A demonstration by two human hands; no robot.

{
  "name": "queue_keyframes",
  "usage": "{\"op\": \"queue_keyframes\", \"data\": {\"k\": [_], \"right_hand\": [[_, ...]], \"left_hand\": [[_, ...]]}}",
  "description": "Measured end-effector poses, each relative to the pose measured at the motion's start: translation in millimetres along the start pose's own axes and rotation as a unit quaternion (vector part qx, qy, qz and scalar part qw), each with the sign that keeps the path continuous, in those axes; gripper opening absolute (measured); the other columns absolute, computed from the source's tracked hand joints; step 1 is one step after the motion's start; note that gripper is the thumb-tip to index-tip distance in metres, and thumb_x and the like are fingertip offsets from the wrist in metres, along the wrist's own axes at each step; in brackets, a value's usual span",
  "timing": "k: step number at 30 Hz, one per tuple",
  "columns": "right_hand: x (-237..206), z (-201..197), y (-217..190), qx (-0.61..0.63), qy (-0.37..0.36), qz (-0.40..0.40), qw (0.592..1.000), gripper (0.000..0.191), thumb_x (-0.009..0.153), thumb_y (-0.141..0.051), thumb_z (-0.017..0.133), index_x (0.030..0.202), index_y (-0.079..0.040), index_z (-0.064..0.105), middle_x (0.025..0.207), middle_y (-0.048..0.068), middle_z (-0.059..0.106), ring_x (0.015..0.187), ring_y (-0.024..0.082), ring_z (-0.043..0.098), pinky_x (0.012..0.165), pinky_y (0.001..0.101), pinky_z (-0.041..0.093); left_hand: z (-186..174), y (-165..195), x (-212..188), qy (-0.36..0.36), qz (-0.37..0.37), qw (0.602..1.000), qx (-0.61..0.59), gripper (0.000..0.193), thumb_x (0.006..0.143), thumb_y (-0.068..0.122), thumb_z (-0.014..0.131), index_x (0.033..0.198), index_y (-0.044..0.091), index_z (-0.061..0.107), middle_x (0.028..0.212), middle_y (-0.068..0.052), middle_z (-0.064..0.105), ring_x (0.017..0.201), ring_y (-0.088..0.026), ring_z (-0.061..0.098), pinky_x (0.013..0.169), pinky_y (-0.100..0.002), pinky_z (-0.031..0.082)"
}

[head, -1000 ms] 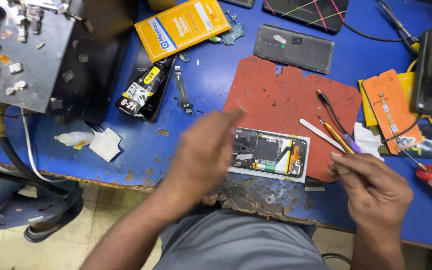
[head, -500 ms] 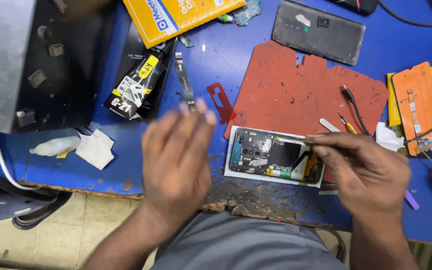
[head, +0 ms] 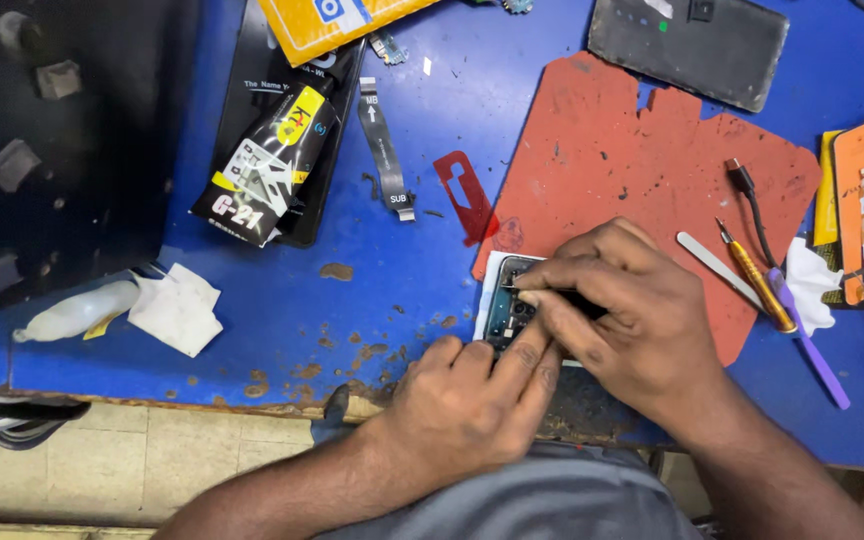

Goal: The person repairs a disassembled smartphone on a workbench. They wipe the internal components with a tissue, pry and unscrew parts with a screwdriver, reassemble the phone and power it on to check the boot screen, then use tweezers to work on the exposed internals.

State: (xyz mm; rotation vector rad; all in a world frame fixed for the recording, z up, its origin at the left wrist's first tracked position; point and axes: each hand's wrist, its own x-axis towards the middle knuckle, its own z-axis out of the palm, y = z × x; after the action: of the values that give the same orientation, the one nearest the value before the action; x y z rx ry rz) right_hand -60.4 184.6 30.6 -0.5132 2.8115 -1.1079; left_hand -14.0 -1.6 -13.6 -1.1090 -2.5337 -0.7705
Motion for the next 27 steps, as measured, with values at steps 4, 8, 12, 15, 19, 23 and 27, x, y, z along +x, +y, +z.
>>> {"op": "queue_keyframes", "data": {"k": [4,8,12,15,19,23,27], "right_hand": [[2.4,2.3,5.6,-0.008,-0.015,-0.004,1.0,0.017,0.08,-0.003,0.081,0.097,-0.004,0.076,0.088,0.006,0.069,0.08,0.018,0.066,0.068,0.0301,0.053],[3.5,3.7,7.8,0.011,-0.031,-0.024,0.999,0.019,0.077,0.0,0.077,0.096,-0.004,0.075,0.089,0.006,0.072,0.082,0.018,0.066,0.069,0.0296,0.054],[3.5,8.3,6.3,-0.034,0.015,-0.018,0.999,0.017,0.081,-0.001,0.082,0.095,-0.003,0.074,0.086,0.006,0.068,0.079,0.018,0.064,0.069,0.0325,0.052],[3.2,9.3,4.8,-0.035,0.031,0.01,0.999,0.018,0.081,0.0,0.083,0.097,-0.002,0.075,0.084,0.006,0.066,0.077,0.017,0.063,0.067,0.0314,0.05],[3.6,5.4,4.5,-0.003,0.009,-0.003,1.0,0.02,0.079,0.001,0.079,0.098,-0.005,0.075,0.087,0.005,0.069,0.08,0.017,0.065,0.07,0.03,0.052],[3.7,8.5,5.0,-0.033,0.016,-0.011,0.999,0.02,0.078,0.0,0.083,0.096,-0.003,0.076,0.081,0.006,0.065,0.076,0.017,0.064,0.066,0.031,0.051],[2.1,9.0,5.4,-0.025,0.024,0.0,0.999,0.02,0.078,0.002,0.081,0.098,-0.003,0.077,0.081,0.006,0.065,0.074,0.017,0.062,0.065,0.0313,0.051]], "left_hand": [[4.4,-2.2,-3.8,0.009,0.007,1.0,0.006,0.029,0.094,0.016,0.065,0.116,0.0,0.076,0.118,-0.02,0.073,0.06,-0.013,0.051,0.054,-0.031,0.04],[5.1,-4.1,-3.9,0.006,0.007,1.0,-0.012,0.027,0.091,0.017,0.065,0.11,0.001,0.076,0.116,-0.021,0.073,0.061,-0.014,0.053,0.053,-0.031,0.039],[4.9,-4.7,-1.9,-0.002,0.007,1.0,-0.025,0.032,0.088,0.016,0.065,0.112,-0.001,0.076,0.116,-0.021,0.074,0.06,-0.013,0.051,0.053,-0.031,0.038],[4.8,-4.2,-0.8,0.002,0.002,1.0,-0.024,0.034,0.087,0.016,0.065,0.114,-0.001,0.077,0.117,-0.022,0.074,0.059,-0.012,0.05,0.053,-0.03,0.039],[4.1,-6.1,-0.5,0.006,0.005,1.0,-0.027,0.032,0.087,0.015,0.065,0.113,-0.002,0.076,0.117,-0.024,0.074,0.06,-0.013,0.051,0.053,-0.03,0.039],[3.6,-6.1,0.3,-0.005,-0.001,0.999,-0.038,0.031,0.087,0.015,0.066,0.111,-0.002,0.075,0.115,-0.024,0.073,0.061,-0.014,0.052,0.053,-0.031,0.039],[2.8,-6.2,0.6,-0.009,0.004,0.999,-0.031,0.035,0.086,0.016,0.065,0.114,-0.003,0.076,0.117,-0.023,0.074,0.06,-0.013,0.05,0.053,-0.03,0.039]]}}
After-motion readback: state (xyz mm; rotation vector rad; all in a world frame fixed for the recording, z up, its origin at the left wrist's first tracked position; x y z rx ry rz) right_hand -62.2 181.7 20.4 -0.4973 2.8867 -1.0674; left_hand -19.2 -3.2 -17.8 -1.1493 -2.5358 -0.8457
